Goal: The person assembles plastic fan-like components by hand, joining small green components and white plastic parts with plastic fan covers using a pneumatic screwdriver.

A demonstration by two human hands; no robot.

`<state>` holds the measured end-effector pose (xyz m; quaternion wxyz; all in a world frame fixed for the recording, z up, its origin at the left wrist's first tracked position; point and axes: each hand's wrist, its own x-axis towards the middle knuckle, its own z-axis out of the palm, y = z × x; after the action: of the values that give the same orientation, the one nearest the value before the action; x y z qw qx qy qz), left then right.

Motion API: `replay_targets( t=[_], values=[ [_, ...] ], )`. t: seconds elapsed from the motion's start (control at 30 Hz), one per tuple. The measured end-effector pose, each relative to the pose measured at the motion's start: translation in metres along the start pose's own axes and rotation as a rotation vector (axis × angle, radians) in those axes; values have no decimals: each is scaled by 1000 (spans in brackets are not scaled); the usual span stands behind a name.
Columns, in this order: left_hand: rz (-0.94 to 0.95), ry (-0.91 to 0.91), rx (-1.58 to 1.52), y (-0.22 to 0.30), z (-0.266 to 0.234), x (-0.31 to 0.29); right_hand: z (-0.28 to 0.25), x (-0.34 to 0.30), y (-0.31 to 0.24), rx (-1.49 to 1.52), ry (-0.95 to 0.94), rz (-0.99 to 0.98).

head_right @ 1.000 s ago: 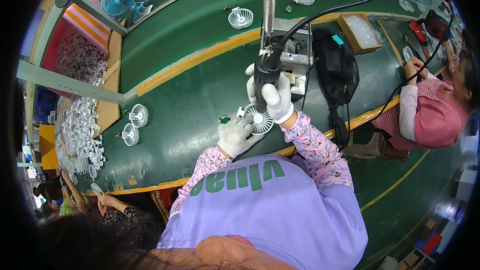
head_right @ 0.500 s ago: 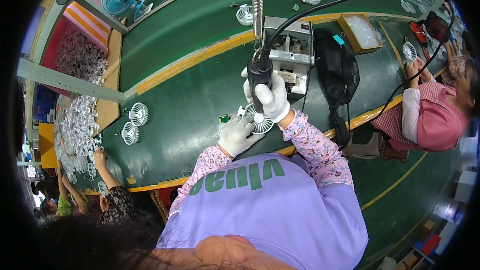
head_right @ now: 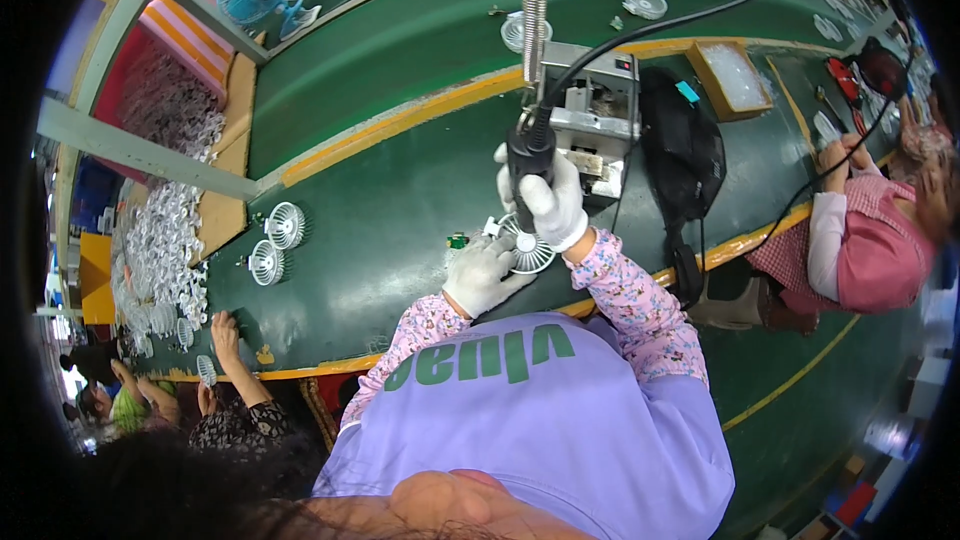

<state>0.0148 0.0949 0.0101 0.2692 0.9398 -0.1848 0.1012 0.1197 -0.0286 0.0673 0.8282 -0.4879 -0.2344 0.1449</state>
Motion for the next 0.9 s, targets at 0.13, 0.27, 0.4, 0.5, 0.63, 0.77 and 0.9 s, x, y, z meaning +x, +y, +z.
replay_targets(
  t=[0.13, 0.27, 0.4, 0.5, 0.63, 0.77, 0.9],
  values=[
    [-3, 22, 18, -1, -8, 2, 1, 4, 6, 25, -8, 0],
    [-138, 10, 14, 1, -5, -9, 9, -2, 17, 147, 36, 96],
    [-86, 34, -123, -2, 11, -10, 5, -9, 19, 30, 29, 51],
    [-45, -12, -49, 2, 16, -10, 0, -14, 18, 43, 36, 13],
    [-79, -8, -53, 4, 14, -13, 6, -6, 4, 28, -3, -10],
    [-61, 60, -56, 0, 14, -12, 13, 8, -29, -70, 17, -187],
    [-62, 63, -29, -6, 18, -6, 0, 38, -78, -419, 171, -761]
  ],
)
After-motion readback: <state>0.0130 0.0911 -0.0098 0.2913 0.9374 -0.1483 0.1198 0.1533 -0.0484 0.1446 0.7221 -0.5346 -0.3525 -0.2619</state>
